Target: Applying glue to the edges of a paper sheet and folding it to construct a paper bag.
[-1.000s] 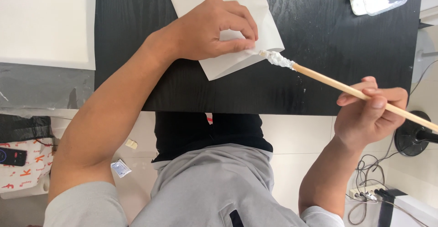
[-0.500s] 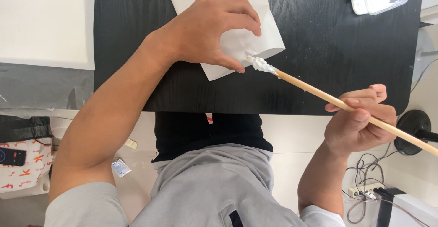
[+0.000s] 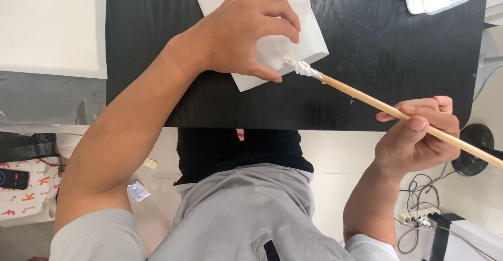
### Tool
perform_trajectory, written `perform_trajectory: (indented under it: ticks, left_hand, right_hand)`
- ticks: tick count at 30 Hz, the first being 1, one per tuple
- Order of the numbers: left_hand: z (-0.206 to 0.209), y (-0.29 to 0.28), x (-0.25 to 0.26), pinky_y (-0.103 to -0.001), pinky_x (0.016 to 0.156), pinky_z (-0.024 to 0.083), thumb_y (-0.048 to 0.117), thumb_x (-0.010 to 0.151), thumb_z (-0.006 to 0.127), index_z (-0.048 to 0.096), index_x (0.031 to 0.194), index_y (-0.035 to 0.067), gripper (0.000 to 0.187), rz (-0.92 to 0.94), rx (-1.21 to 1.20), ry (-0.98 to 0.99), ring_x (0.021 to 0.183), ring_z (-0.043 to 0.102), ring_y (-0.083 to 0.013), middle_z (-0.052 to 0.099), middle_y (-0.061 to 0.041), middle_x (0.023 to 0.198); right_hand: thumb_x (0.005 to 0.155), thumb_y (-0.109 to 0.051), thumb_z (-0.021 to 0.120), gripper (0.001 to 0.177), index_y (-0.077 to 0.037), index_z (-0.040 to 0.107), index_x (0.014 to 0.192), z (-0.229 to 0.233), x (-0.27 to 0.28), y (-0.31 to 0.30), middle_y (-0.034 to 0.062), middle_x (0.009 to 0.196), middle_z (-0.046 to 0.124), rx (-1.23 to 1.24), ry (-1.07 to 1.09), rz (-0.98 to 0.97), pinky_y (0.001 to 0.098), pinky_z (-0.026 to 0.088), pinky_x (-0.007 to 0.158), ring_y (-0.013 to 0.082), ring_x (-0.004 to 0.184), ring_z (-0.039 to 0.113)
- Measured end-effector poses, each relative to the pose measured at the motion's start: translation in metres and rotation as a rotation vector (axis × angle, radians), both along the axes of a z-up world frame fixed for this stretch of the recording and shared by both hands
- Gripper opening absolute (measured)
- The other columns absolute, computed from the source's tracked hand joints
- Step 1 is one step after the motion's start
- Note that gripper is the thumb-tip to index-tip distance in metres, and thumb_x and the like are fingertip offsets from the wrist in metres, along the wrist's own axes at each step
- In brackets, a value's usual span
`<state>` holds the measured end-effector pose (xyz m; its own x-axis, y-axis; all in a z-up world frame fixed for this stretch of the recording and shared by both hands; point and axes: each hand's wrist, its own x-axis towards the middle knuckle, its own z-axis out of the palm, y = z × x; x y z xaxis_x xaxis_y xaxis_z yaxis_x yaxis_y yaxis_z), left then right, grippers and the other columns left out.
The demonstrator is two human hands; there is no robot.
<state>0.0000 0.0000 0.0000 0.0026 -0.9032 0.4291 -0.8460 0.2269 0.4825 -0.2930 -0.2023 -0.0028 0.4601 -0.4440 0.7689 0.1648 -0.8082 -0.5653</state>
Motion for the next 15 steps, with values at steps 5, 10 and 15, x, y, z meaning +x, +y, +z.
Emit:
perform_trajectory:
  ticks: [5, 10, 15]
  left_hand:
    - [0.000, 0.000, -0.001, -0.054, 0.104, 0.024, 0.048, 0.077, 0.095, 0.073, 0.114, 0.015, 0.054, 0.000, -0.011, -0.015, 0.122, 0.054, -0.0260, 0.066, 0.002, 0.125]
    - [0.001, 0.001, -0.007, -0.054, 0.105, 0.026, 0.048, 0.075, 0.094, 0.073, 0.110, 0.013, 0.054, 0.038, -0.007, -0.034, 0.118, 0.057, -0.0276, 0.067, 0.000, 0.122]
    - [0.003, 0.000, -0.026, -0.049, 0.101, 0.034, 0.056, 0.073, 0.086, 0.074, 0.096, 0.015, 0.049, 0.250, -0.005, -0.332, 0.100, 0.062, -0.0246, 0.069, 0.004, 0.106]
  right_hand:
    - [0.113, -0.040, 0.059, 0.041, -0.004, 0.054, 0.093, 0.006, -0.006, -0.012, 0.0108, 0.060, 0.056, -0.048, -0.059, 0.034, 0.0366, 0.034, 0.081, 0.0242, 0.055, 0.057]
    - [0.115, -0.040, 0.057, 0.042, -0.004, 0.049, 0.093, 0.010, -0.018, -0.023, 0.0122, 0.059, 0.049, 0.006, -0.124, 0.014, 0.0338, 0.033, 0.075, 0.0264, 0.053, 0.052]
    - [0.118, -0.038, 0.051, 0.041, -0.003, 0.050, 0.098, 0.010, -0.025, -0.027, 0.0145, 0.059, 0.049, -0.001, -0.084, -0.026, 0.0351, 0.033, 0.080, 0.0259, 0.056, 0.047]
